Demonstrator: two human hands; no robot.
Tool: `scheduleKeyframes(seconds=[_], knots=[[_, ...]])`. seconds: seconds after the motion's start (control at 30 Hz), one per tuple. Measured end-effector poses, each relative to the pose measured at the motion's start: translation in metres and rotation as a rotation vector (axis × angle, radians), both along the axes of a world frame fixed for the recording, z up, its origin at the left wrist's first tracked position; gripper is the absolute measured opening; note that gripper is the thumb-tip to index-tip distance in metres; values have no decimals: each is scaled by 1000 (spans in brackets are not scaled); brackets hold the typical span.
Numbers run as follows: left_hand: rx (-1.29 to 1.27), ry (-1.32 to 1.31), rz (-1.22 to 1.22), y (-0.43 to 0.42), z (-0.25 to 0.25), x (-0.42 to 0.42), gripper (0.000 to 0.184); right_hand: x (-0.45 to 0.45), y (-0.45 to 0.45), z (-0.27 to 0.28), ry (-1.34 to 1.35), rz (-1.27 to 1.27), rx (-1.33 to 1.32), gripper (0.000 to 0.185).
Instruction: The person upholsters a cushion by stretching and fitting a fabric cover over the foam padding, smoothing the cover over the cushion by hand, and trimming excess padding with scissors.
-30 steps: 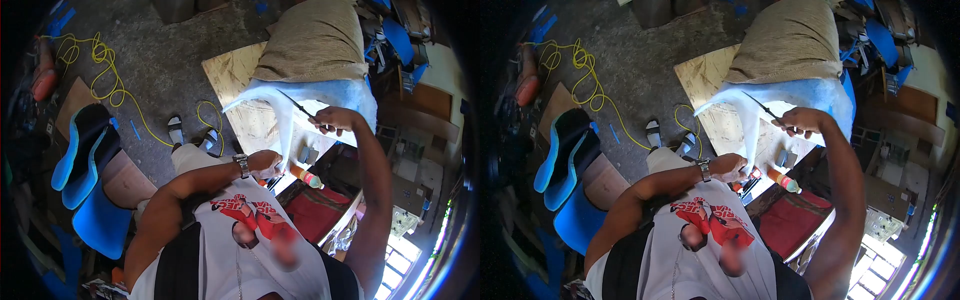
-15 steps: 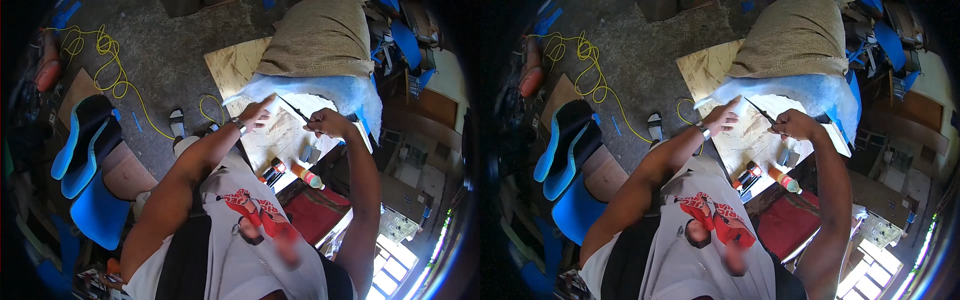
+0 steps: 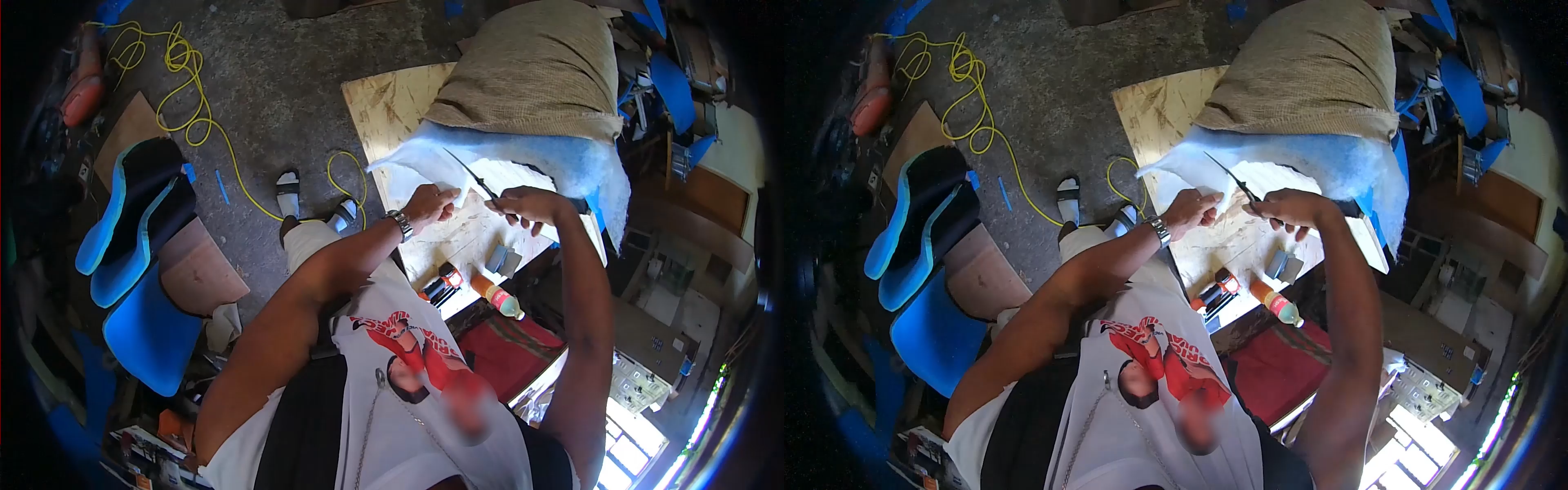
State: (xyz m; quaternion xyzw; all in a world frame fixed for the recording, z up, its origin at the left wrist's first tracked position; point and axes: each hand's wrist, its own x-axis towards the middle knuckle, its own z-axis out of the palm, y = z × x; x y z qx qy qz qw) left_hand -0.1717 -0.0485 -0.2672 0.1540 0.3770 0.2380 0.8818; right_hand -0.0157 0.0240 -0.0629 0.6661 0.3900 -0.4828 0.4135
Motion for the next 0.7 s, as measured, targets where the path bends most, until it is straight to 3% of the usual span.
scheduleKeyframes(seconds=[0.17, 0.3, 0.4, 0.53, 0.6, 0.7], knots=[[42, -10, -140, -13, -17, 0, 31, -4, 7, -20, 22, 149, 39, 61], [71, 8, -222, -28, -26, -2, 25, -11, 5, -14, -28, 65, -41, 70], [47, -12, -200, -32, -37, 0, 24, -13, 11, -42, -33, -15, -92, 73], [26, -88, -179, -41, -54, 0, 23, -8, 13, -84, 29, 110, -2, 53], [257, -19, -427, -51, -57, -5, 23, -8, 10, -90, 46, 167, -6, 51], [380, 86, -566, -64, -60, -14, 28, -9, 14, -85, -3, 46, -148, 57]])
